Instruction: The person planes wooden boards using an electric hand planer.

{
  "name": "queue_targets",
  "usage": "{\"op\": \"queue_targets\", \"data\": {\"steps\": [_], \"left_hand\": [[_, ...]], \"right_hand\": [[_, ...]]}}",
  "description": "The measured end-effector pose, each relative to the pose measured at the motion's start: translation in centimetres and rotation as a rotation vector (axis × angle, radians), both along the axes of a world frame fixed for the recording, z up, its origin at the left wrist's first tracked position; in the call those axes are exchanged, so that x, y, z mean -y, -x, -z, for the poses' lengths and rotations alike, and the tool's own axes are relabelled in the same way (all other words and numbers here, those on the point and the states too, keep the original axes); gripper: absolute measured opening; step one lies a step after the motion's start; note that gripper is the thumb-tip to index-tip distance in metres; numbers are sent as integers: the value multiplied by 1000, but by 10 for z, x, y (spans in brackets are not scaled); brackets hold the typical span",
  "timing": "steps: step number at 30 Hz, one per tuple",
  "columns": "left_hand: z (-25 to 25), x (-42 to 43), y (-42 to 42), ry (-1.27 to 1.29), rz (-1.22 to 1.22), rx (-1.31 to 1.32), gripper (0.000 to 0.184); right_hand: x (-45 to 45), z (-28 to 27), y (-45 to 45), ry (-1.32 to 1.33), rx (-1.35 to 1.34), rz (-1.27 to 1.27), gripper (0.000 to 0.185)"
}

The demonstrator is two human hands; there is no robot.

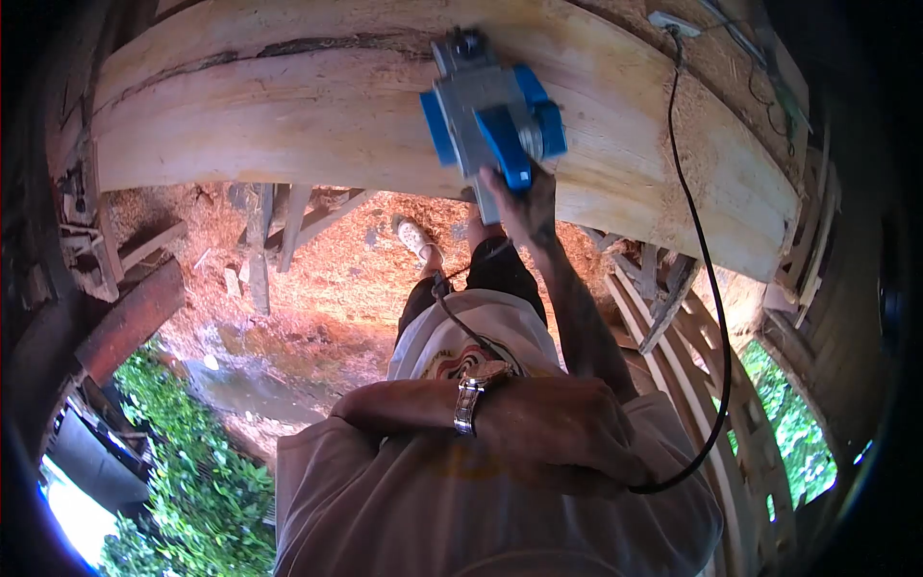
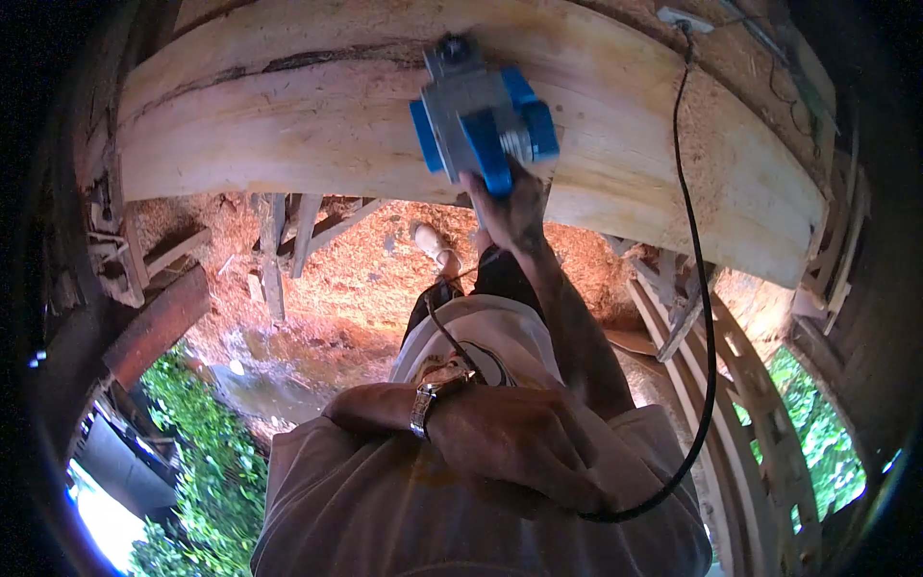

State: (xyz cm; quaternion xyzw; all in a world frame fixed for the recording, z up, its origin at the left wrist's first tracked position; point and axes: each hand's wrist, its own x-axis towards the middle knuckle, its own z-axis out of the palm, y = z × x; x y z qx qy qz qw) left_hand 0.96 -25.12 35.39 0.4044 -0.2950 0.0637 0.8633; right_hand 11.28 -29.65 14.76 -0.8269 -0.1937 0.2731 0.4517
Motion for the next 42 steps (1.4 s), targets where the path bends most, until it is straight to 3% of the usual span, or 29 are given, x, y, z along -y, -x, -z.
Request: {"op": "queue_targets", "data": {"steps": [7,11,17,19,20,21,24,25,28,29,30,32,34,37,40,42], "left_hand": [[-16,9,-4,-62,-124,-17,16],[-23,38,4,12,-336,-31,16],[-16,31,18,-27,-194,-7,15],[-12,17,23,-11,-154,-45,16],[-11,11,25,-1,-132,-64,17],[-7,10,27,-1,-123,-49,17],[5,7,32,-6,-112,-23,20],[7,5,34,-10,-119,-29,20],[7,-13,38,-9,-147,-45,22],[7,-20,39,-6,-156,-52,23],[6,-27,39,-18,-172,-45,23],[7,-41,35,-47,-204,-22,23],[7,-48,34,-17,-243,-10,28],[3,-56,35,-42,-279,-16,30],[-2,-52,35,-61,-349,-3,29],[-6,-42,39,-57,-409,-21,28]], "right_hand": [[-170,28,-91,-167,97,-82,48],[-181,29,-95,-182,69,-130,48],[-5,-3,31,-86,-149,-56,30],[74,3,82,-7,-229,-58,26],[113,25,108,-102,-158,-38,28],[110,-17,114,-135,-233,-20,31],[120,-15,118,-43,-175,-123,30],[112,-10,116,-48,-84,-151,27],[66,-7,102,-83,-192,-98,22],[41,-9,96,-270,-248,-53,18],[29,4,90,-206,-352,6,16],[-17,11,66,-236,-166,-76,16],[-66,9,45,-181,-25,-94,26],[-145,16,12,-146,-96,-130,35],[-224,28,-22,-197,95,-192,46],[-268,33,-40,-61,47,-183,53]]}}
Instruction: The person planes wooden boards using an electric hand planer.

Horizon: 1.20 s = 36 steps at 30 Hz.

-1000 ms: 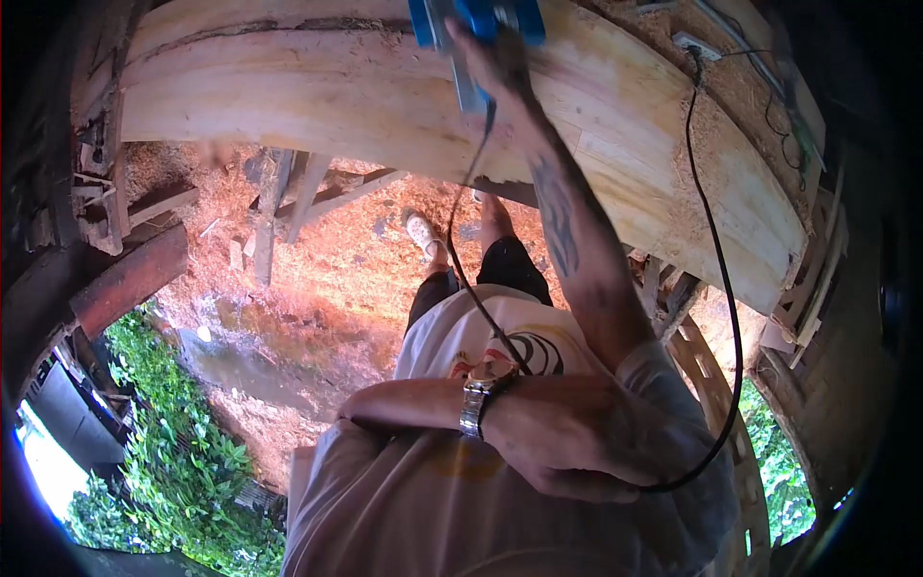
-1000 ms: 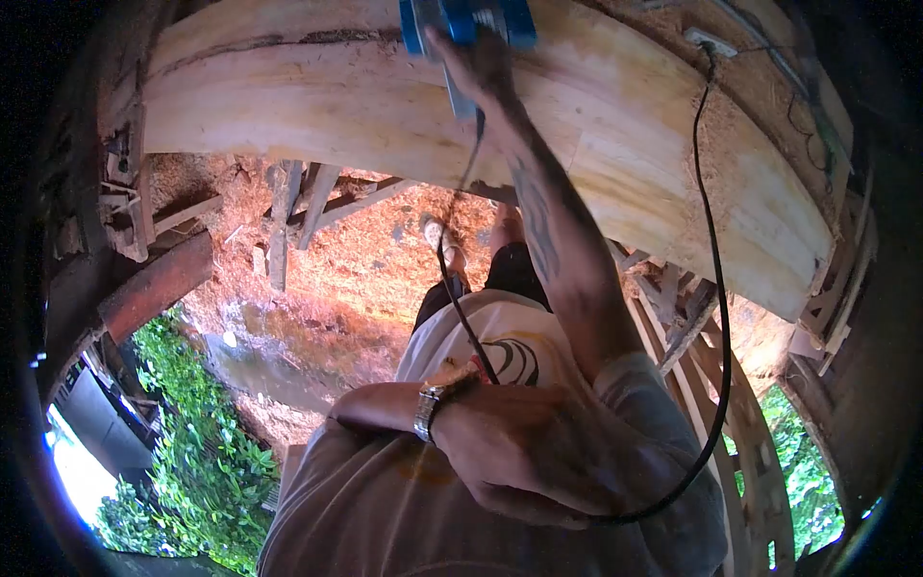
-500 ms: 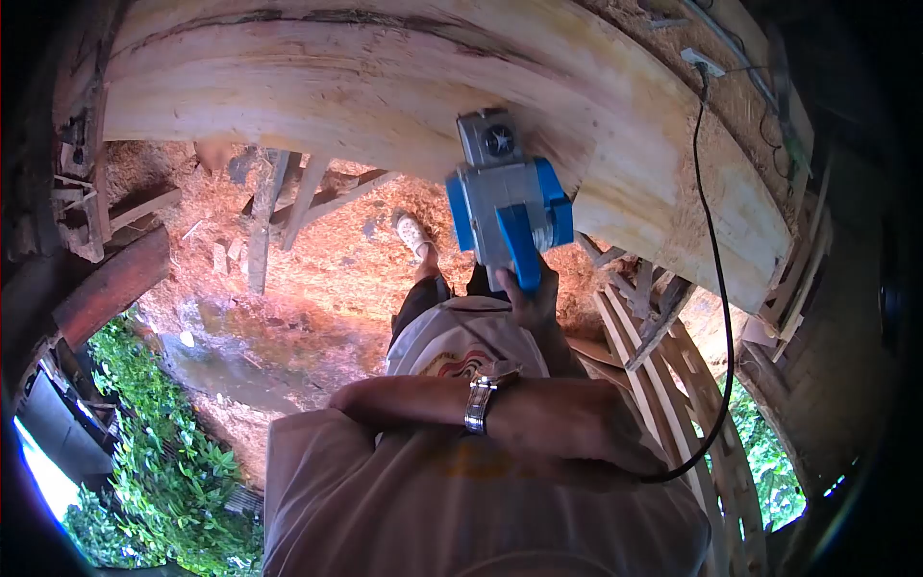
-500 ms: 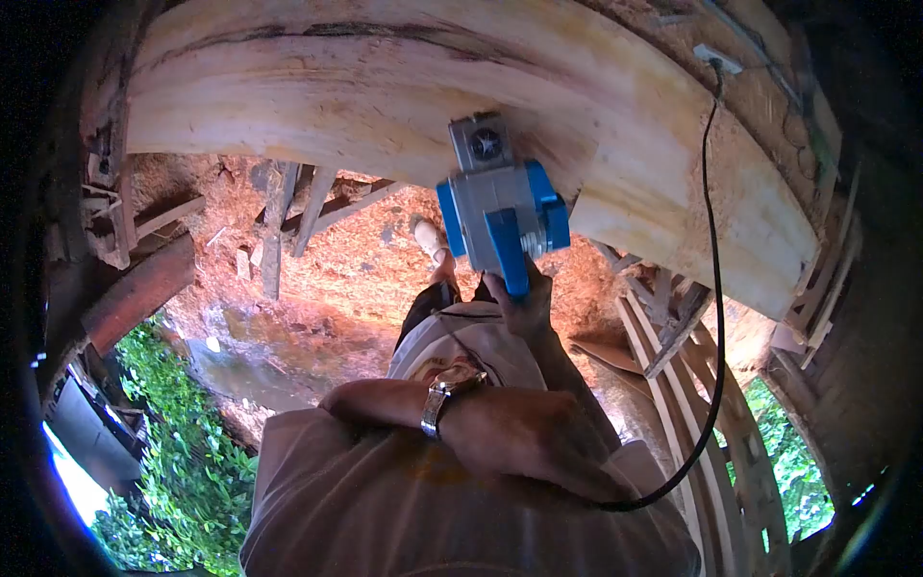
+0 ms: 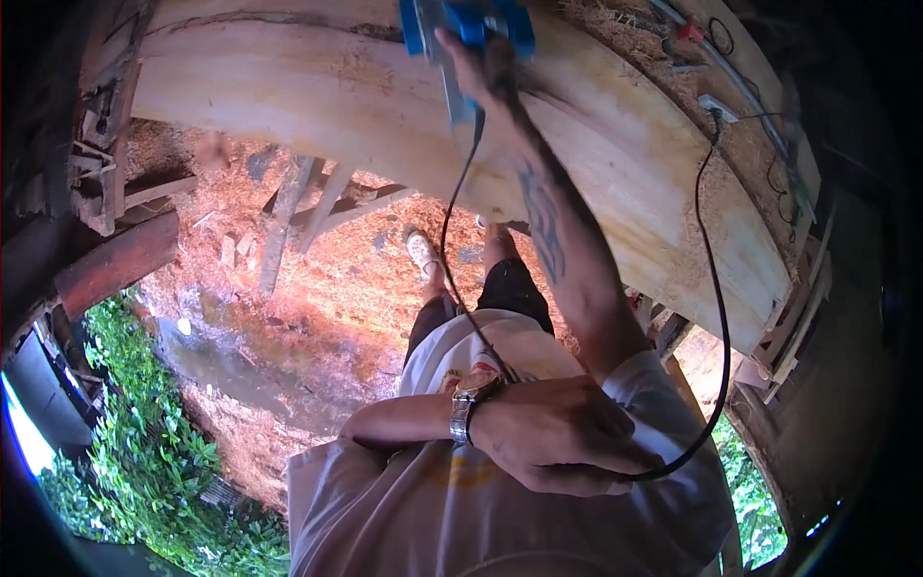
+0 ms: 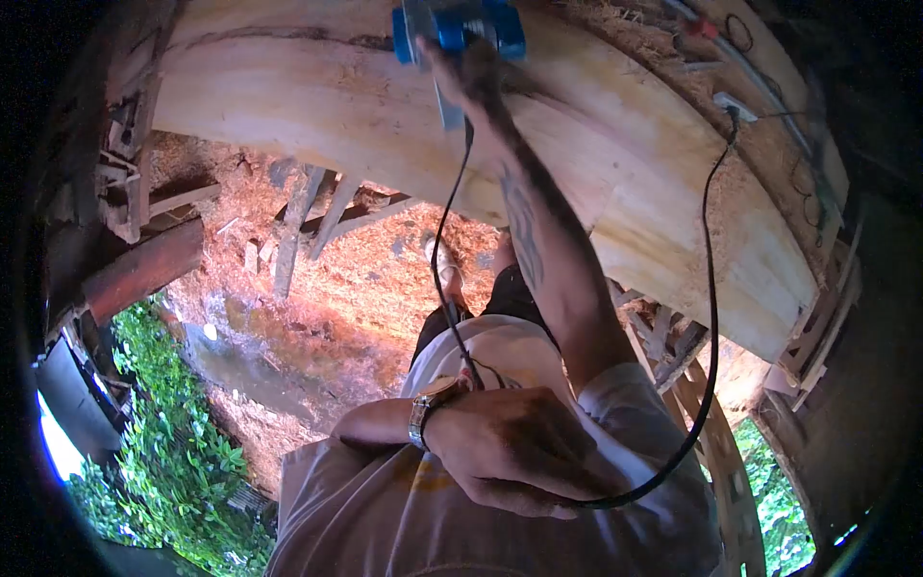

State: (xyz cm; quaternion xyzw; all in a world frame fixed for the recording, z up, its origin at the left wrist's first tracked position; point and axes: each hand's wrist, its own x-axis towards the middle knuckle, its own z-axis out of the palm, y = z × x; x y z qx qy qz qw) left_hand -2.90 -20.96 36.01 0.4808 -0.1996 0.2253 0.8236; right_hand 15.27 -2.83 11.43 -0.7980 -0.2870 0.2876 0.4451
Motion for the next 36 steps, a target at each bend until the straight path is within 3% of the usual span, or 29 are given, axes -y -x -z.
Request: {"op": "queue_targets", "data": {"steps": [4,9,13,16,19,22,25,32,36], "left_hand": [[-10,23,15,21,-56,-61,26],[-4,31,30,-18,104,-58,31],[5,20,32,-5,150,-19,33],[14,4,34,33,160,-8,32],[20,-4,39,48,158,-19,32],[21,-24,41,25,144,-13,32],[21,-36,45,48,81,-41,31],[16,-66,37,-30,-7,-69,28],[9,-62,33,-49,-78,-107,26]], "right_hand": [[-7,13,-3,-105,-67,-63,53],[150,-16,81,-10,-152,-72,43],[301,-13,172,-17,-411,68,33],[337,-31,194,32,-256,-32,35],[293,-52,189,-4,-274,28,20],[247,-46,177,-88,-403,88,22],[190,-43,142,-82,-163,-73,19],[31,-9,82,-39,-128,-123,41],[-92,18,51,-243,-23,-153,41]]}}
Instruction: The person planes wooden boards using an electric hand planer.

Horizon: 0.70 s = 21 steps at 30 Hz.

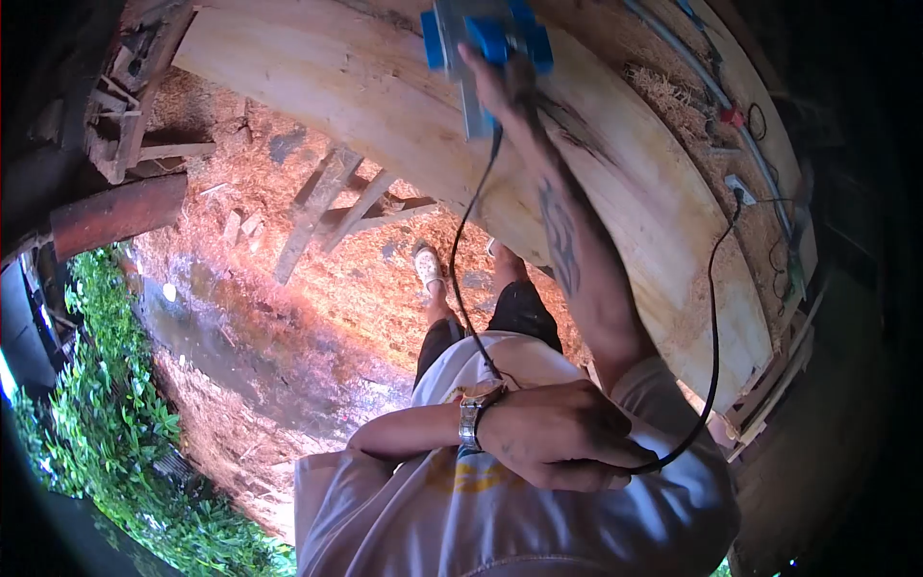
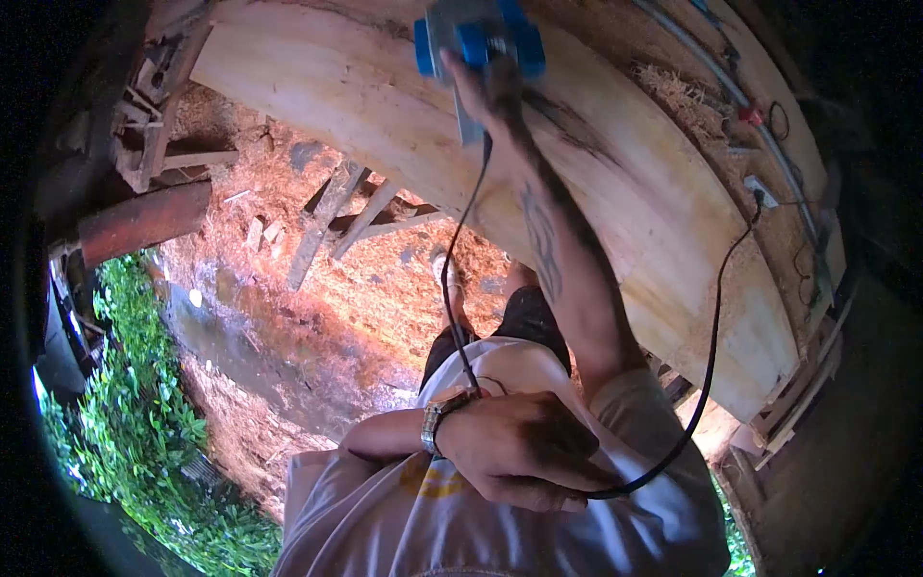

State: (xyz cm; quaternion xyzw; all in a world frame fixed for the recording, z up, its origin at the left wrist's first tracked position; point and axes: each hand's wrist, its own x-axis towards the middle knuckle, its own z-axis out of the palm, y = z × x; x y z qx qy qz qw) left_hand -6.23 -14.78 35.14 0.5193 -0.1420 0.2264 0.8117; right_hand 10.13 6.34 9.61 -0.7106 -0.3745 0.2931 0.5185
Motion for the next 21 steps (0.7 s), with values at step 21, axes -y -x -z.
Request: {"op": "queue_targets", "data": {"steps": [21], "left_hand": [[8,16,79,-26,50,-68,39]], "right_hand": [[324,-46,174,158,-410,125,15]]}}
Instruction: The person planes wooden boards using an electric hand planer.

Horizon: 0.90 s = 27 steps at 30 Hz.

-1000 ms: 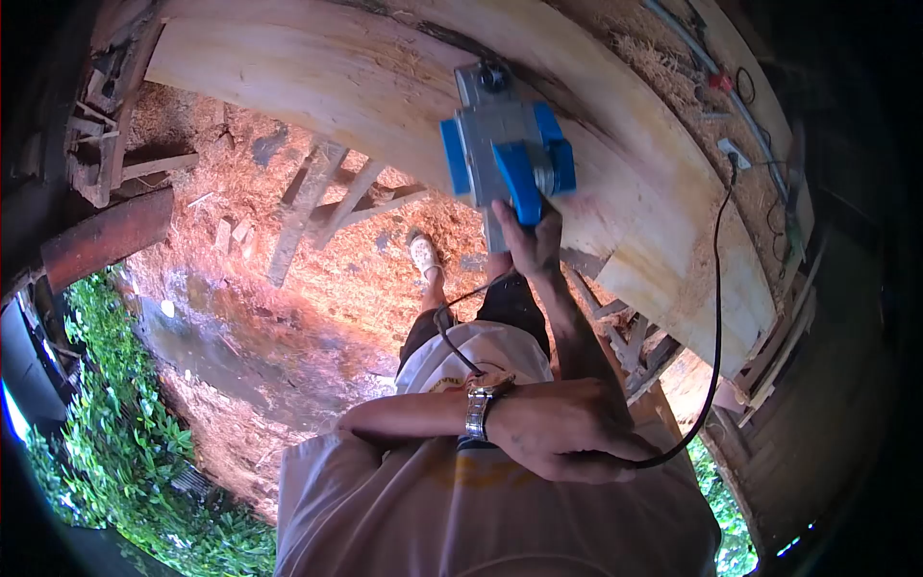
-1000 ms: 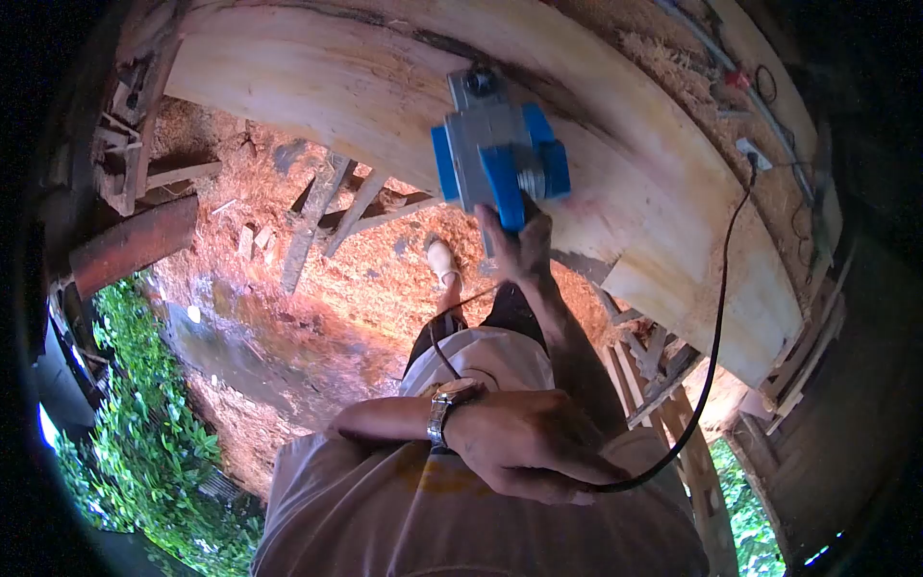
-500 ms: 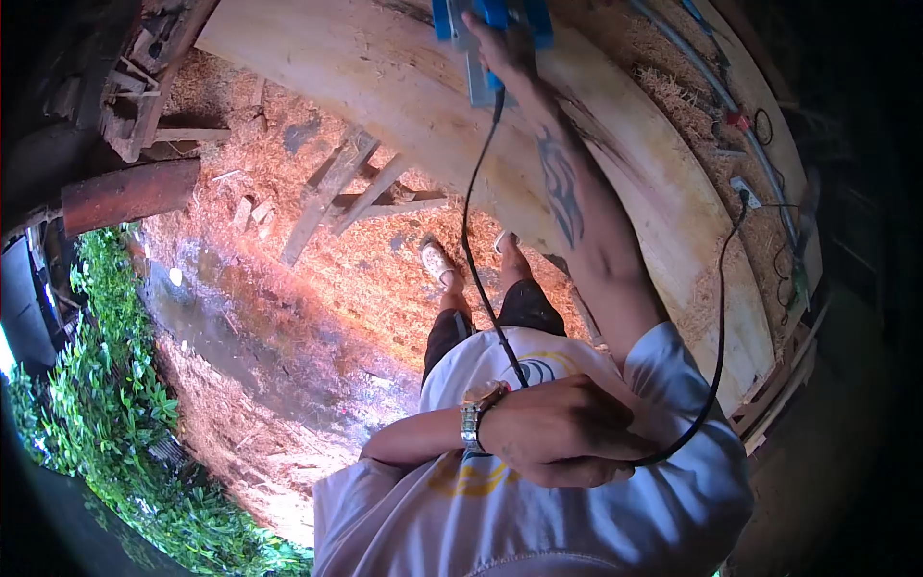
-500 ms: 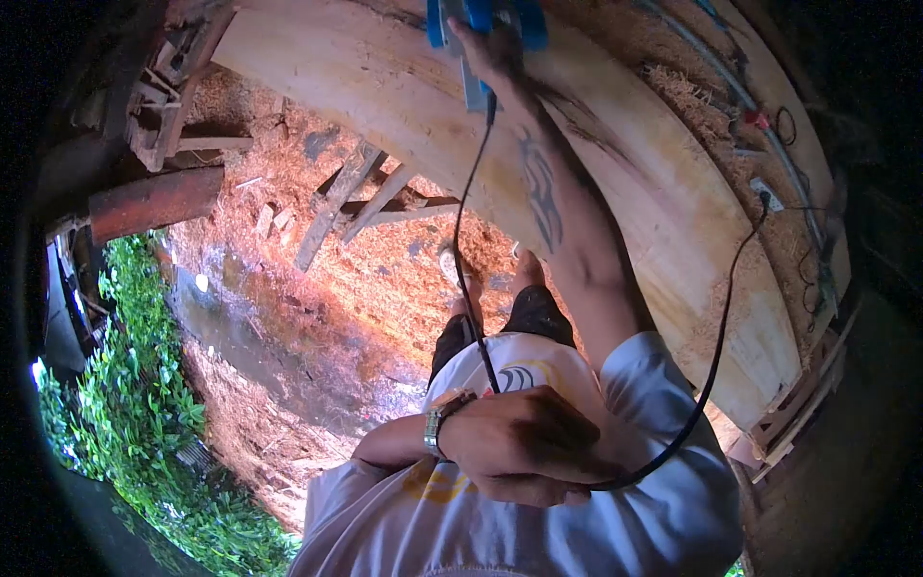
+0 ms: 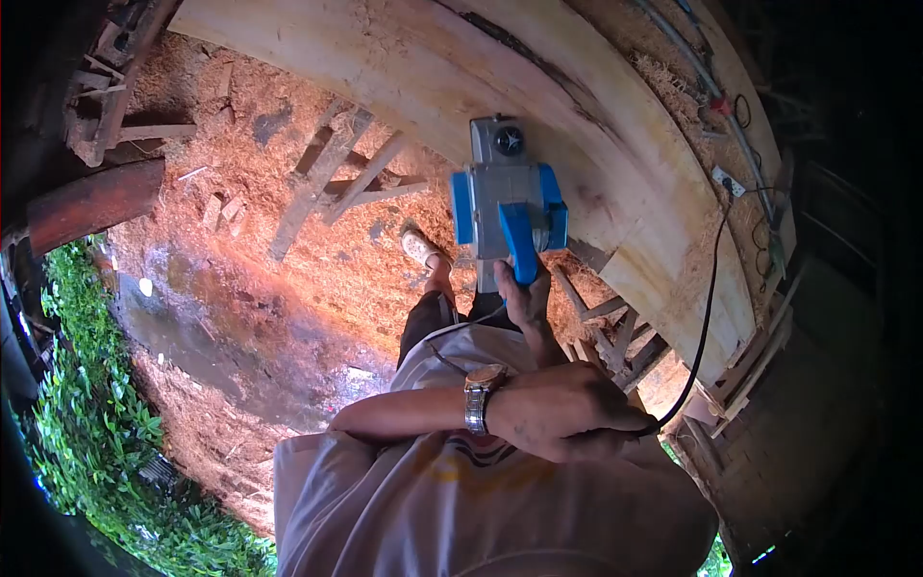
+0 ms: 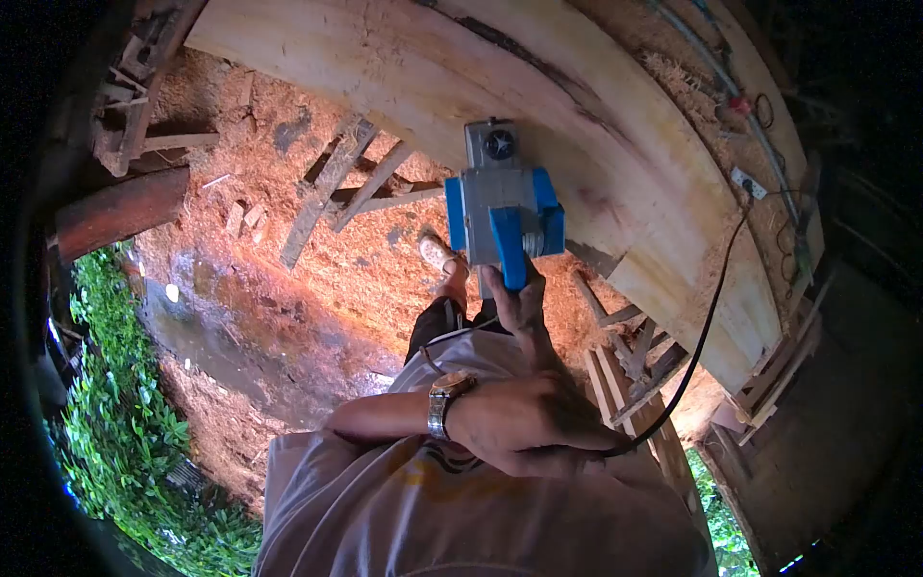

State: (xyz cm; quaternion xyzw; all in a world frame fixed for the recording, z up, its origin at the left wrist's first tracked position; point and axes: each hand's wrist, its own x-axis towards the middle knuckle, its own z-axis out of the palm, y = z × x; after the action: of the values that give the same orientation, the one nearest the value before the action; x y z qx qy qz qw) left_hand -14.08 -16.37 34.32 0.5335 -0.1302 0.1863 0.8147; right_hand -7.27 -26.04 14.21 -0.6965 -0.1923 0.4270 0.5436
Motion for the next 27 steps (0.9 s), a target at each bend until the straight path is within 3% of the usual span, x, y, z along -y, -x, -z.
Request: {"op": "queue_targets", "data": {"steps": [3,5,7,11,14,18,22,27], "left_hand": [[4,-8,9,13,2,-9,40],[5,-11,11,27,-37,-21,37],[6,-15,11,36,-90,-40,32],[1,-39,11,-33,-101,-73,31],[-2,-56,5,-72,-177,-58,31],[-5,-73,-2,-78,-235,-83,31],[-17,-76,-5,-82,-270,-114,28],[-15,-53,-7,-54,-230,-42,27]], "right_hand": [[-38,6,-13,61,-6,-8,21],[-78,18,-27,4,157,-56,25],[-130,0,-37,40,45,-23,24],[-232,12,-66,26,110,-47,36],[-313,31,-91,-131,196,-77,40],[-421,36,-124,-87,314,-160,44],[-443,33,-124,-133,194,-241,54],[-290,11,-67,11,234,-195,41]]}}
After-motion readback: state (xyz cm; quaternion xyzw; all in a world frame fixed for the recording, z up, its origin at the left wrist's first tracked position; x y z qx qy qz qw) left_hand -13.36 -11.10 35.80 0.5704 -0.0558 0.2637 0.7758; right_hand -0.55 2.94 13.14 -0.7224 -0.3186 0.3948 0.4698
